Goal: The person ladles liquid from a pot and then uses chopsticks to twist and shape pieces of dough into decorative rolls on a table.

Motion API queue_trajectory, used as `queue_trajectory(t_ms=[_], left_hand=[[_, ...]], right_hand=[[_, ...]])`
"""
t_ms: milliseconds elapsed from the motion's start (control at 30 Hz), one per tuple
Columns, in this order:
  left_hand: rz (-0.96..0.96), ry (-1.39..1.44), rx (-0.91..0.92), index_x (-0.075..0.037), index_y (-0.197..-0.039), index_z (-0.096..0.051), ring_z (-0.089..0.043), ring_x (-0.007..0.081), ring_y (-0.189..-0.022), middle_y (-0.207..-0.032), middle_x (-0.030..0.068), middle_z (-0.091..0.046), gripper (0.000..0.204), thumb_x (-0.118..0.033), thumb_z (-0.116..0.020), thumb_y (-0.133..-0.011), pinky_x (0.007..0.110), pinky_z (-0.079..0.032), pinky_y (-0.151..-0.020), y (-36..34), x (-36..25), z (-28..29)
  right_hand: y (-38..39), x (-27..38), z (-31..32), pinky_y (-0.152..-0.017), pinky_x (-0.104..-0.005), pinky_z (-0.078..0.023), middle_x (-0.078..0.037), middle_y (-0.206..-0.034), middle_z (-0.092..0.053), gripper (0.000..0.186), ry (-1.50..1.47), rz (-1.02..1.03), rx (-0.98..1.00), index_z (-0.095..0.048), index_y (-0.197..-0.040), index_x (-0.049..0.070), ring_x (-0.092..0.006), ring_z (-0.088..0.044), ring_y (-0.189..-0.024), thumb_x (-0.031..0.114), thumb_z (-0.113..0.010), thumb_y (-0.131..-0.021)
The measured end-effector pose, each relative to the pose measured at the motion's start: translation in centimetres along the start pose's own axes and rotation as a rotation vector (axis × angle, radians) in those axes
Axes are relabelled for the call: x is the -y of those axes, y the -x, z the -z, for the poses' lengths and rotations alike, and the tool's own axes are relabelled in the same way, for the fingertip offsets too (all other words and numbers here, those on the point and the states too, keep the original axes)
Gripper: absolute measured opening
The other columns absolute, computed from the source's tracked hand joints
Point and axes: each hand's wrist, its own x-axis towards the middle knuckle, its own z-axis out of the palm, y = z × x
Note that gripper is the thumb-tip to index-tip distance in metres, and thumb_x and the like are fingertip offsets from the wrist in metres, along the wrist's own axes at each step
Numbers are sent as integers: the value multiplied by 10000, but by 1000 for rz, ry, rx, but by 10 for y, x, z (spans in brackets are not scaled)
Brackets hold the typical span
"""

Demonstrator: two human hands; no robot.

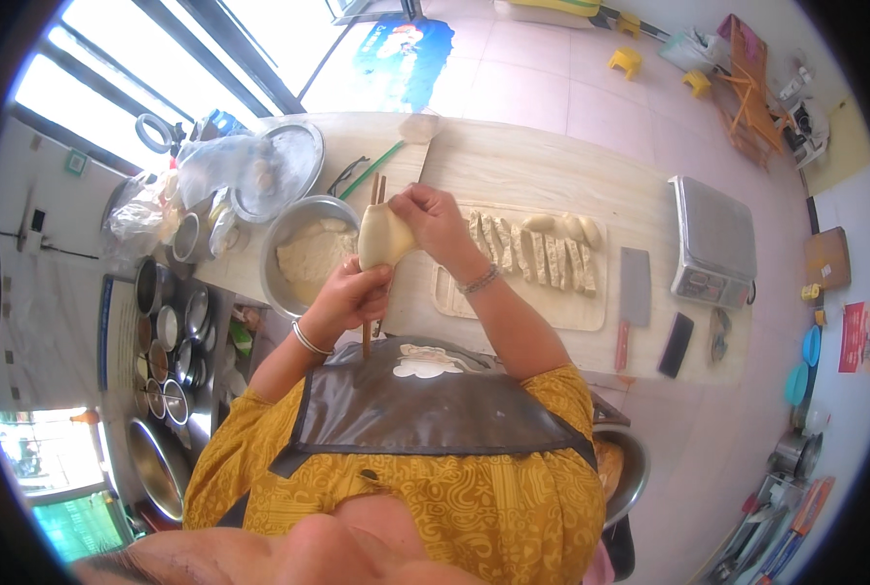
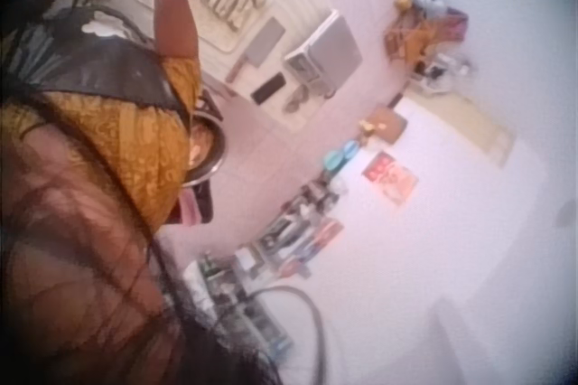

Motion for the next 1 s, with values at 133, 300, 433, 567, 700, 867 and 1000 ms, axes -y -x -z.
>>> queue_trajectory(t_ms=[133,300,433,567,700,867,1000], left_hand=[[187,525,584,-76,-847,-495,-241,55,-385,-525,-39,-261,221,-283,-504,-926,207,-199,-361,-1,4,12],[90,370,259,-65,-909,-482,-263,50,-379,-554,-29,-342,323,-384,-443,-939,203,-206,-343,4,13,-5],[-326,-268,-371,-58,-914,-497,-297,53,-423,-574,-24,-352,373,-420,-415,-945,193,-232,-361,3,17,-10],[-154,243,-191,-63,-870,-505,-273,38,-411,-562,-47,-353,252,-308,-510,-930,203,-221,-349,11,1,-15],[-185,38,-169,-95,-820,-496,-280,32,-400,-558,-63,-342,197,-259,-558,-909,204,-208,-348,6,3,-15],[-39,56,-43,-90,-752,-446,-271,33,-386,-547,-57,-335,229,-214,-573,-896,208,-195,-346,14,2,-23],[264,501,550,-62,-752,-417,-238,61,-379,-526,-20,-299,347,-352,-457,-939,216,-180,-343,10,-2,6]], right_hand=[[6,-15,-21,-573,-187,-406,44,-717,-549,226,-340,39,49,-587,-795,58,-23,-480,-645,237,-529,-921],[10,3,-21,-580,-209,-433,-4,-724,-578,253,-150,-31,48,-551,-988,22,-55,-518,-650,260,-481,-938],[11,-3,-23,-595,-210,-456,-38,-741,-601,264,113,80,-88,-537,-1039,1,-70,-552,-673,238,-503,-928],[29,-4,-41,-623,-201,-457,-31,-785,-609,173,81,72,-143,-554,-968,7,-58,-554,-712,169,-526,-915],[29,-6,-38,-583,-202,-427,-13,-724,-577,136,95,207,-272,-549,-858,17,-47,-508,-658,147,-545,-898],[2,-1,-21,-550,-183,-384,34,-713,-532,134,-274,110,-246,-543,-800,53,-9,-448,-636,132,-532,-908],[8,-5,-23,-545,-180,-381,36,-709,-528,149,-216,80,-121,-542,-815,51,-14,-448,-626,152,-515,-921]])
